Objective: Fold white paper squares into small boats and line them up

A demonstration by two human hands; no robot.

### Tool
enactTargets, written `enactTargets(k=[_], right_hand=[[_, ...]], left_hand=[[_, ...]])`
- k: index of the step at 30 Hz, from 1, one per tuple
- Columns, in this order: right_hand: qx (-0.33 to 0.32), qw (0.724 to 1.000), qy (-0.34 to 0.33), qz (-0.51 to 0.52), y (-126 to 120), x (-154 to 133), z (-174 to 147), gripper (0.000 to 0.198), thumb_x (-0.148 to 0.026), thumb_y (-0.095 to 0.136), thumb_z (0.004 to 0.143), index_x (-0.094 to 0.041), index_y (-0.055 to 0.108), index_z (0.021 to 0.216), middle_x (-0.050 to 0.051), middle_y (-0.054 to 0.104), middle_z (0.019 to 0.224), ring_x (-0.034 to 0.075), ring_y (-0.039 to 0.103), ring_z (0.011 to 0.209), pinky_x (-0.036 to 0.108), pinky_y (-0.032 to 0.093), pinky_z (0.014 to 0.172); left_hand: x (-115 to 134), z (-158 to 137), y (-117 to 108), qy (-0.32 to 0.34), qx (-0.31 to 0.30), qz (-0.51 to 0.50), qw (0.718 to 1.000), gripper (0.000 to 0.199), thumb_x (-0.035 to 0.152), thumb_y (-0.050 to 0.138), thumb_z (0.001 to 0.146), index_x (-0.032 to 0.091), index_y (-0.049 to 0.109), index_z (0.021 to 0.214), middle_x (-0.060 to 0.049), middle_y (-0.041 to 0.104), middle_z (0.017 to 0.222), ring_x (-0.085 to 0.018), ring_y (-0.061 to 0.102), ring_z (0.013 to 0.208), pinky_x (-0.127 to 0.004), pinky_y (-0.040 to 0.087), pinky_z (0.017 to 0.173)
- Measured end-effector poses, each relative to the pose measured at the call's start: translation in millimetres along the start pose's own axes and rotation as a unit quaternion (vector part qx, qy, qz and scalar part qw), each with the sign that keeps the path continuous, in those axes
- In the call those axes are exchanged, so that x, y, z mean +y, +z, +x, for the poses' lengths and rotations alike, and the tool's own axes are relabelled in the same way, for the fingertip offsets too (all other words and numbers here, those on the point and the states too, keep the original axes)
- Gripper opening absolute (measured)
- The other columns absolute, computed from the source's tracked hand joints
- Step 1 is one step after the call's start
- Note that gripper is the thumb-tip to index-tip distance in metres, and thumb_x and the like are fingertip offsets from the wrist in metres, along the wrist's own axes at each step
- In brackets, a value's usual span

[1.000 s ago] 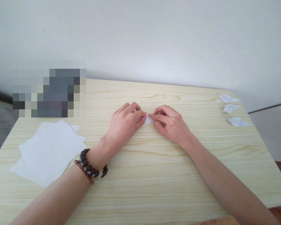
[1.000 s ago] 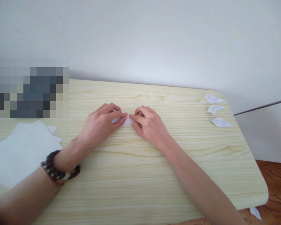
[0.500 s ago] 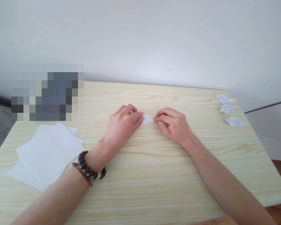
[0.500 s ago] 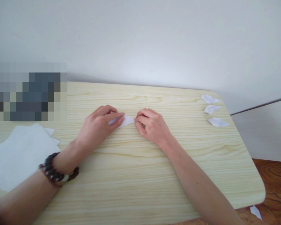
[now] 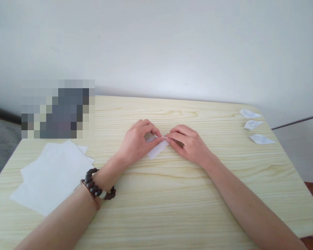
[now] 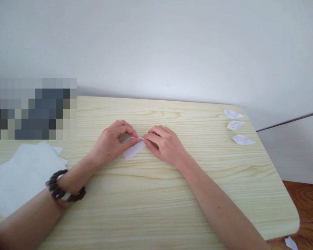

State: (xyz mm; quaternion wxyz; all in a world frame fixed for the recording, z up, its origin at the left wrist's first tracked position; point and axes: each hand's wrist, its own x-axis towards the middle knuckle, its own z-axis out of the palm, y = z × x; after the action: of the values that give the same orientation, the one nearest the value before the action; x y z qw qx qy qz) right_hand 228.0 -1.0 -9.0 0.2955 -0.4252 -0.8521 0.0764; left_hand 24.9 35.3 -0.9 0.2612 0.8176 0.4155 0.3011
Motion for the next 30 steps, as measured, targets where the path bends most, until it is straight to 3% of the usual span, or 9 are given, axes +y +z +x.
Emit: enactTargets(k=[5,10,15,20,23,30], right_hand=[[0.003,1.0,-0.01,0.028,-1.2,-1.1,-0.1,0.016,-0.022,0.05,0.092,-0.018,0.065,0.088,0.006,0.065,0.084,0.016,0.06,0.077,0.031,0.049,0.074],[-0.009,0.999,-0.013,0.032,-2.0,-2.9,0.4,0.015,-0.019,0.05,0.091,-0.018,0.063,0.083,0.005,0.065,0.081,0.015,0.058,0.073,0.03,0.047,0.071],[-0.009,0.998,-0.001,0.067,-3.5,-2.2,0.7,0.016,-0.019,0.049,0.091,-0.019,0.061,0.081,0.003,0.063,0.077,0.013,0.056,0.069,0.026,0.045,0.066],[0.03,0.992,0.034,0.117,-9.4,3.1,-0.7,0.015,-0.018,0.051,0.089,-0.018,0.06,0.077,0.001,0.059,0.072,0.011,0.054,0.065,0.023,0.042,0.06],[0.043,0.99,0.041,0.131,-10.5,4.9,-1.5,0.015,-0.017,0.051,0.089,-0.017,0.059,0.075,0.0,0.058,0.07,0.01,0.052,0.063,0.023,0.04,0.059],[0.007,0.99,0.036,0.139,-7.8,1.6,-1.8,0.014,-0.018,0.052,0.09,-0.016,0.06,0.078,0.001,0.057,0.072,0.009,0.051,0.063,0.021,0.039,0.058]], left_hand=[[2.3,-1.4,-2.0,0.036,-0.032,0.005,0.999,0.015,0.031,0.061,0.086,0.02,0.069,0.079,-0.002,0.068,0.085,-0.018,0.059,0.085,-0.034,0.045,0.081],[4.8,-3.6,1.9,0.065,-0.025,-0.028,0.997,0.016,0.026,0.06,0.087,0.017,0.069,0.077,-0.003,0.063,0.079,-0.015,0.058,0.077,-0.028,0.045,0.071],[8.2,-5.0,5.7,0.063,-0.007,-0.011,0.998,0.018,0.024,0.06,0.086,0.016,0.064,0.07,-0.002,0.059,0.074,-0.013,0.053,0.067,-0.026,0.042,0.061],[3.8,-0.6,-4.0,0.018,0.023,0.015,0.999,0.037,0.027,0.049,0.092,0.016,0.059,0.058,-0.001,0.054,0.063,-0.011,0.048,0.056,-0.026,0.038,0.054],[-1.8,2.9,-9.4,0.001,0.057,-0.001,0.998,0.032,0.03,0.051,0.091,0.017,0.066,0.066,0.0,0.059,0.071,-0.01,0.05,0.056,-0.025,0.038,0.053],[-3.7,2.6,-5.2,0.05,0.009,-0.048,0.998,0.029,0.029,0.052,0.092,0.013,0.071,0.076,-0.003,0.063,0.077,-0.011,0.057,0.066,-0.022,0.041,0.058]])
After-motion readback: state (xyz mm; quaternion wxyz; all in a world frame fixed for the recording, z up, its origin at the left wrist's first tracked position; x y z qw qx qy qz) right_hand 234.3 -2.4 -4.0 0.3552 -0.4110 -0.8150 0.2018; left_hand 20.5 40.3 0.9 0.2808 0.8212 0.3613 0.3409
